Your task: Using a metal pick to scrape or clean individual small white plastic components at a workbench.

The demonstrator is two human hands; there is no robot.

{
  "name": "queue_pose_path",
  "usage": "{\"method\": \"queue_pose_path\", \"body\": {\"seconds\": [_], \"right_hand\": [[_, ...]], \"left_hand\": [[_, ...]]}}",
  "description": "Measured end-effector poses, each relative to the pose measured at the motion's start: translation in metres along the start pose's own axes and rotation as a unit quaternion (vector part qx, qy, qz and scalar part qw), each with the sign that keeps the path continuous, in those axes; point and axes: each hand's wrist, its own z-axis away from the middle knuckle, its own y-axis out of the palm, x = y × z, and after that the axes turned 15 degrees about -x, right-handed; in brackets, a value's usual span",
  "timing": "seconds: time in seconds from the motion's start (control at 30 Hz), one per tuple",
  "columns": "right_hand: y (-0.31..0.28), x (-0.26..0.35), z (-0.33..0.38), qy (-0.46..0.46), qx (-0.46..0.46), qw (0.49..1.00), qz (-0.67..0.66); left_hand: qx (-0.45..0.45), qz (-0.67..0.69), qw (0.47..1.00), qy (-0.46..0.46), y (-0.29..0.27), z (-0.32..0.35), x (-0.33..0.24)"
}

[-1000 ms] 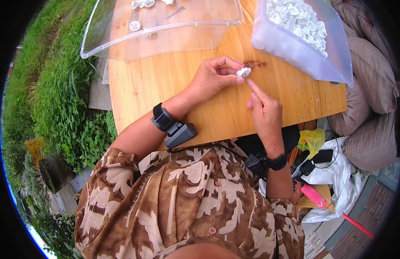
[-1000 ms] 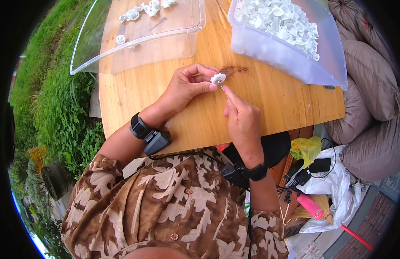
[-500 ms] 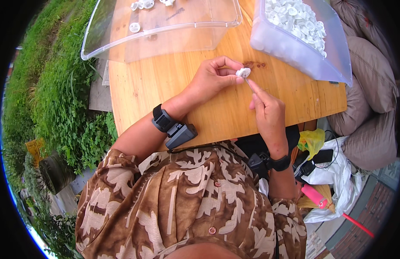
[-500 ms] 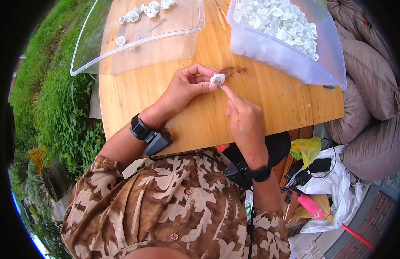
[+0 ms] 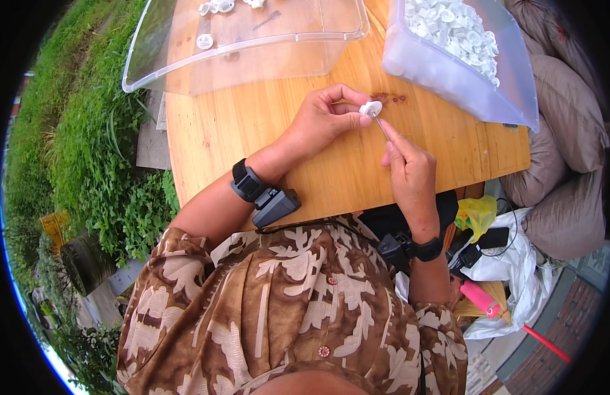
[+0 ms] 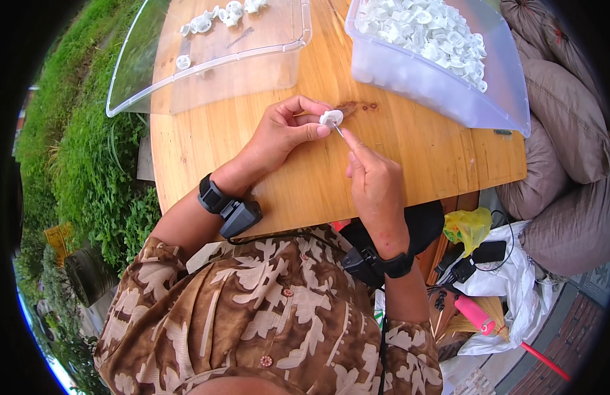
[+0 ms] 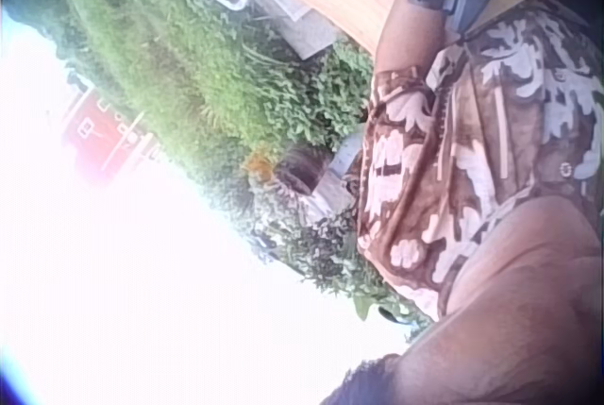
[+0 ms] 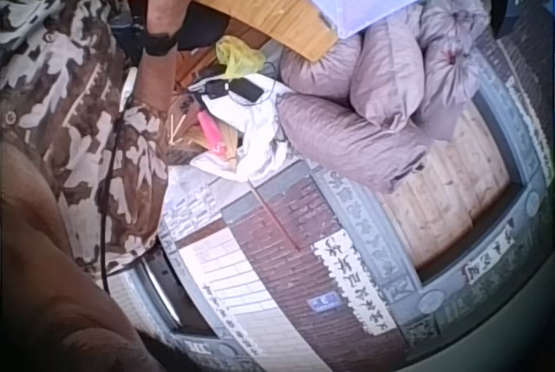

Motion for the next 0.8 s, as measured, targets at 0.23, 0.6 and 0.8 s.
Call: {"method": "queue_pose_path", "body": {"seconds": [0.23,0.6,0.8], "right_hand": [[0.0024,-0.0017,-0.0003,-0.001,-0.004,1.0,-0.009],[0.0047,-0.0023,0.0005,-0.004,-0.012,1.0,-0.012],[0.0056,-0.0012,-0.0002,-0.002,-0.005,1.0,-0.006]], "left_hand": [[0.002,-0.001,1.0,0.001,0.0004,0.0004,-0.0012],[-0.002,-0.002,1.0,0.006,-0.0001,0.0,0.0021],[-0.011,-0.02,0.999,0.03,0.0007,0.0009,0.0024]]}}
